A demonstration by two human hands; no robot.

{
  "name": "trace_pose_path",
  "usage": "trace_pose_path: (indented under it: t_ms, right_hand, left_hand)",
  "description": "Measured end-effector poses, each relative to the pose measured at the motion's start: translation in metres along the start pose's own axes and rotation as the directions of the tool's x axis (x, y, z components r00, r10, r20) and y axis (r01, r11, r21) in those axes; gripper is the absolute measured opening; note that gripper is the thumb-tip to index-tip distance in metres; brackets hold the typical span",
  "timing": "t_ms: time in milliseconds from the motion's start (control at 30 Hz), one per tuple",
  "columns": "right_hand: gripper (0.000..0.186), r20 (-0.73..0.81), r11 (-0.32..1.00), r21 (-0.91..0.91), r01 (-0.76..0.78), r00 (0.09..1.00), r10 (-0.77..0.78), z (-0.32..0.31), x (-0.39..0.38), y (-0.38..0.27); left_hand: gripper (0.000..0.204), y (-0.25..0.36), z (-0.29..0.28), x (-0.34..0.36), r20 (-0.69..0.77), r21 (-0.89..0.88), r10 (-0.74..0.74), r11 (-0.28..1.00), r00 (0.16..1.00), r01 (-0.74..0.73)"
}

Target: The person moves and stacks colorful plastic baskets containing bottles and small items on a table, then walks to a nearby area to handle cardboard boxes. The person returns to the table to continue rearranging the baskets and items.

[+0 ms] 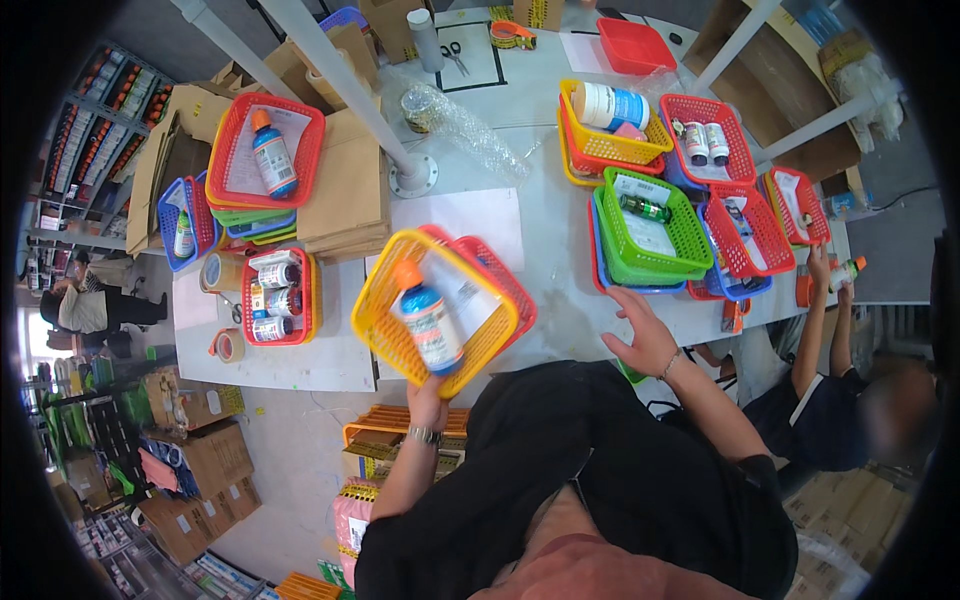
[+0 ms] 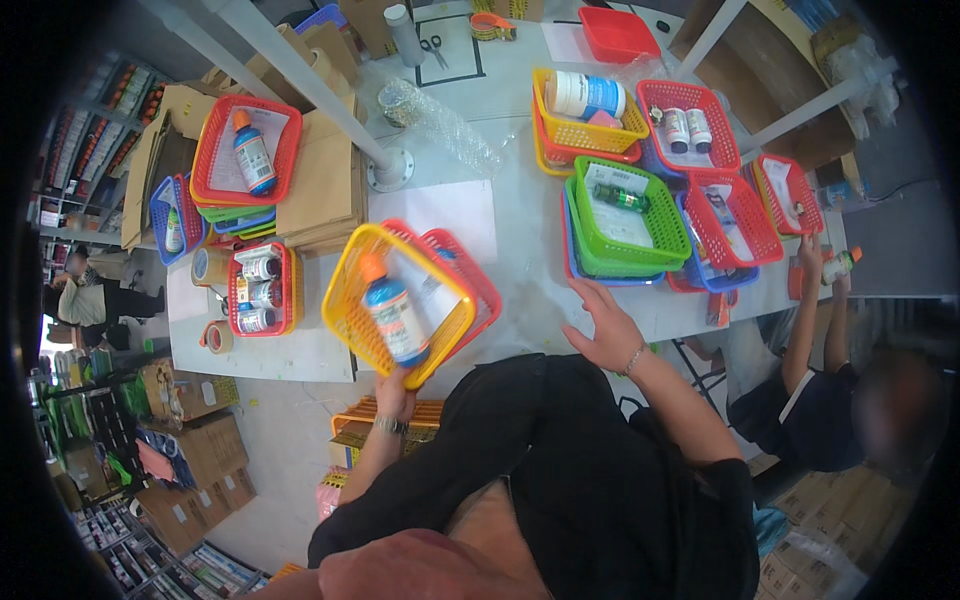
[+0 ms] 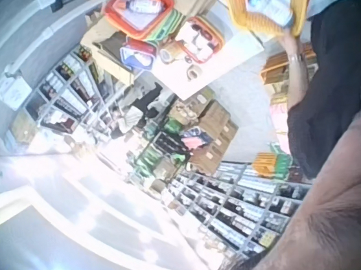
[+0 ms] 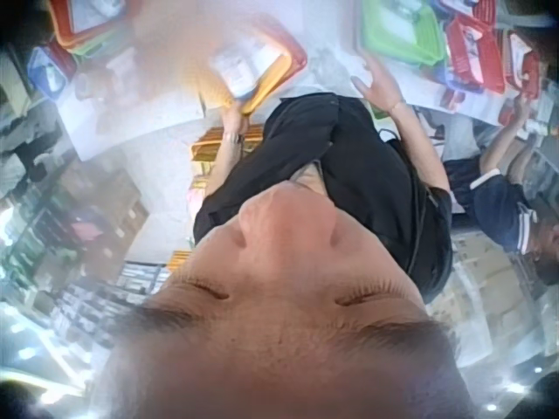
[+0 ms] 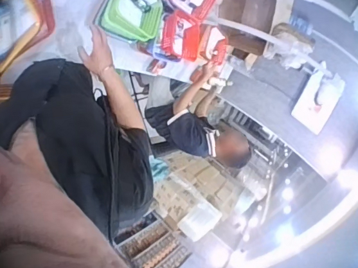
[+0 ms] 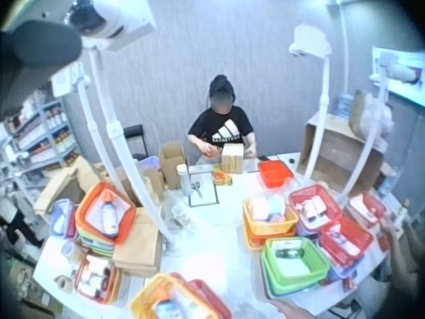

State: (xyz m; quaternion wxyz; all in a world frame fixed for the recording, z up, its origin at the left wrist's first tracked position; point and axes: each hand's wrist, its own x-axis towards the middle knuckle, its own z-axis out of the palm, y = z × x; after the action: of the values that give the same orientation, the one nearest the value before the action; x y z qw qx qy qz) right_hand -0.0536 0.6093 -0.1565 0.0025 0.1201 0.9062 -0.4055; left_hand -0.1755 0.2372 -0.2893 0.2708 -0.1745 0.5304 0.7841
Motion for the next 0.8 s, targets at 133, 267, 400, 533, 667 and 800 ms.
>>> trace_pose_path:
  t_ms: [133,267,400,533,667,800]
  right_hand:
    - [0.07,-0.009,0.996,0.017,-0.093,0.996,0.093,-0.024,-0.008,0.013]
    - [0.071,-0.046,0.966,0.048,-0.253,0.966,0.255,-0.045,-0.025,0.026]
    - [0.072,-0.12,0.932,0.057,-0.358,0.924,0.362,-0.057,-0.037,0.039]
    - [0.073,-0.138,0.918,0.081,-0.389,0.907,0.397,-0.06,-0.046,0.049]
    - [0.073,-0.166,0.922,0.071,-0.381,0.907,0.388,-0.059,-0.045,0.055]
    - [0.073,-0.126,0.922,0.062,-0.383,0.913,0.388,-0.051,-0.037,0.055]
  left_hand:
    - [0.057,0.01,0.061,0.097,0.237,0.072,-0.034,0.997,0.971,0.017]
    - [0.053,0.026,0.114,0.2,0.256,0.22,-0.069,0.975,0.964,0.012]
    - [0.042,0.058,0.159,0.279,0.361,0.286,-0.093,0.958,0.928,-0.016]
    - [0.039,0.081,0.207,0.335,0.314,0.447,-0.068,0.891,0.947,-0.084]
    - [0.039,0.092,0.229,0.365,0.383,0.547,-0.115,0.828,0.917,-0.125]
    - [0.048,0.085,0.232,0.355,0.211,0.501,-0.189,0.863,0.959,0.059]
